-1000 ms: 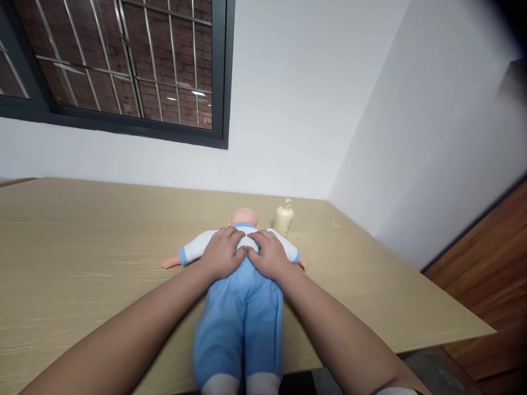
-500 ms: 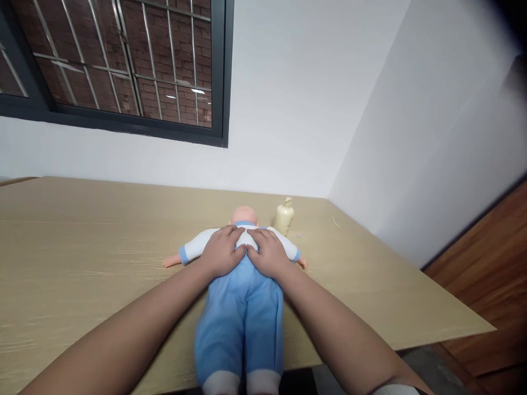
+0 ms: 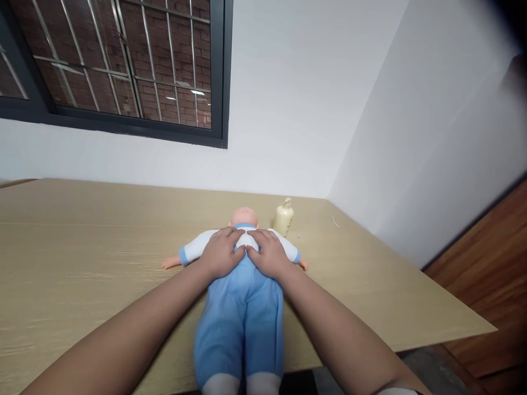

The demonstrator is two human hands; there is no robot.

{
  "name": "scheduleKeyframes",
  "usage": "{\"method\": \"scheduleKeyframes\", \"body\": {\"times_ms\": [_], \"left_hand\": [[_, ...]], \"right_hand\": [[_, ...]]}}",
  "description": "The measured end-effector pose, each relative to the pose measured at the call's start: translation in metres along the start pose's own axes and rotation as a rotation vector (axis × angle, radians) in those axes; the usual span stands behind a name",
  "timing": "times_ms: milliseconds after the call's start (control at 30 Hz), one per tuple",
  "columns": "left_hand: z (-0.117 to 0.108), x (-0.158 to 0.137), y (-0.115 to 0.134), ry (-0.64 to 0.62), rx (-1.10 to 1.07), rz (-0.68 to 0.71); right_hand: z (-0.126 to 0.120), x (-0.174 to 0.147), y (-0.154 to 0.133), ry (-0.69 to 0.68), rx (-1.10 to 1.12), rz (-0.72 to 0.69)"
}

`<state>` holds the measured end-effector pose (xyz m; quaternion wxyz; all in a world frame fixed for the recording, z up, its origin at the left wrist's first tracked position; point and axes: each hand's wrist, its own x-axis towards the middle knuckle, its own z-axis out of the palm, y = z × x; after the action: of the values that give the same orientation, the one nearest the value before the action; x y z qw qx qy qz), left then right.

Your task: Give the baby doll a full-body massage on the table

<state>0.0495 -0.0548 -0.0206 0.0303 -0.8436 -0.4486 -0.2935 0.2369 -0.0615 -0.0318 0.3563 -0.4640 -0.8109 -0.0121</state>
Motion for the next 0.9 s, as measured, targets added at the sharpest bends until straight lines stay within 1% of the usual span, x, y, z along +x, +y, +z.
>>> {"method": "scheduleKeyframes", "body": {"times_ms": [133,233,300,367,467,500,533,567,633,700,733,833,900], "left_hand": [[-0.007,-0.002,0.000,0.023,0.054,-0.005],[-0.010,-0.002,-0.004,0.069,0.101,-0.054],[-0.010,-0.002,-0.007,0.096,0.085,-0.102],[-0.012,-0.001,-0.011,0.126,0.025,-0.135],[-0.019,0.000,-0.016,0.173,-0.067,-0.211],[-0.023,0.001,-0.018,0.151,-0.089,-0.247],[-0.027,0.002,-0.020,0.097,-0.110,-0.279],[-0.032,0.003,-0.022,0.008,-0.136,-0.291],[-0.039,0.005,-0.025,-0.202,-0.189,-0.264],[-0.042,0.005,-0.028,-0.357,-0.206,-0.251],[-0.042,0.006,-0.029,-0.396,-0.194,-0.266],[-0.040,0.004,-0.031,-0.433,-0.143,-0.338],[-0.039,0.003,-0.031,-0.492,-0.163,-0.362]], "right_hand": [[-0.001,-0.002,0.002,0.115,0.046,0.012],[-0.006,-0.001,0.005,0.168,0.047,0.062],[-0.011,0.000,0.007,0.140,0.043,0.116],[-0.015,0.000,0.009,0.088,0.046,0.178],[-0.018,0.000,0.010,0.030,0.068,0.235],[-0.019,0.000,0.010,0.017,0.080,0.236],[-0.020,0.000,0.010,0.001,0.096,0.227],[-0.021,-0.001,0.010,-0.023,0.114,0.214],[-0.024,0.000,0.011,-0.091,0.153,0.193],[-0.028,0.000,0.011,-0.165,0.173,0.193],[-0.031,0.001,0.012,-0.193,0.172,0.196],[-0.039,0.001,0.012,-0.253,0.134,0.190],[-0.042,0.000,0.012,-0.284,0.086,0.194]]}}
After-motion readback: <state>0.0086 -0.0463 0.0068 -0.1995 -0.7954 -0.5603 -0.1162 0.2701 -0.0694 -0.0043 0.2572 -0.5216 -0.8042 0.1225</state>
